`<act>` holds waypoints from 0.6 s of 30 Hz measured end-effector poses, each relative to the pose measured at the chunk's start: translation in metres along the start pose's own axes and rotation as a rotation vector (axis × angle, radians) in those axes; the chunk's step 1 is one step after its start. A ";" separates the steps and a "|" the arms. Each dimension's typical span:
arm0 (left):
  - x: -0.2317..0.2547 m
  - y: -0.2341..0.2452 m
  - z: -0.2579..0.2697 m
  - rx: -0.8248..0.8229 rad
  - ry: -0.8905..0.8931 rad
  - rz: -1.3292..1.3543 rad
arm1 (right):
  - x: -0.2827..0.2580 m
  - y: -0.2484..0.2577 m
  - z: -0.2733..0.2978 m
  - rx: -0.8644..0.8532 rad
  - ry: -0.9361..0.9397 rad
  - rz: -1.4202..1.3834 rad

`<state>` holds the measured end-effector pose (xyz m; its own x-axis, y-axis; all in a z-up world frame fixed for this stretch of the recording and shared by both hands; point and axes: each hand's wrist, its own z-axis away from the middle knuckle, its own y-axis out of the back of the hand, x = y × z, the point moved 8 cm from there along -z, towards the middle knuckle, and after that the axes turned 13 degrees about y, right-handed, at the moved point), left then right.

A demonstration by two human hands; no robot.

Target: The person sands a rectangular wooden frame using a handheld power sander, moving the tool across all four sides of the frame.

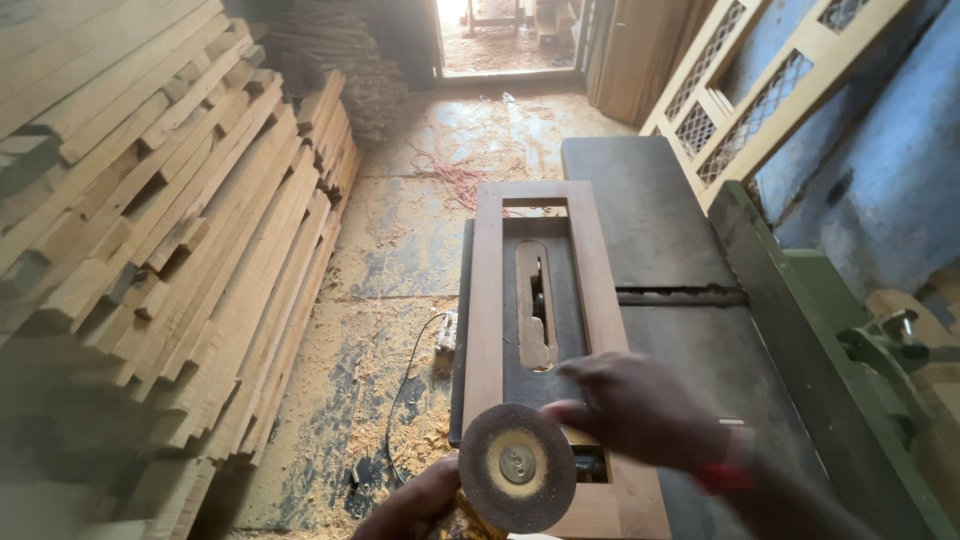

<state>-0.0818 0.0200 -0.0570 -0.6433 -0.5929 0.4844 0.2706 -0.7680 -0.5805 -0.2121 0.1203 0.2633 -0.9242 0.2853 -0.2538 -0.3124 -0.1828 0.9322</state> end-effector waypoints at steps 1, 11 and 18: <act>0.003 -0.001 0.001 0.008 -0.003 -0.004 | -0.016 -0.016 -0.015 -0.094 -0.031 0.058; -0.003 -0.006 0.003 0.028 0.011 0.059 | -0.063 -0.083 -0.034 -0.103 0.110 0.026; 0.027 -0.063 -0.054 -0.069 0.004 0.010 | -0.029 -0.118 -0.021 0.216 0.211 -0.056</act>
<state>-0.1552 0.0657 -0.0426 -0.6440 -0.5992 0.4756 0.2274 -0.7435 -0.6289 -0.1530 0.1137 0.1553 -0.9392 0.0831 -0.3331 -0.3310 0.0385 0.9428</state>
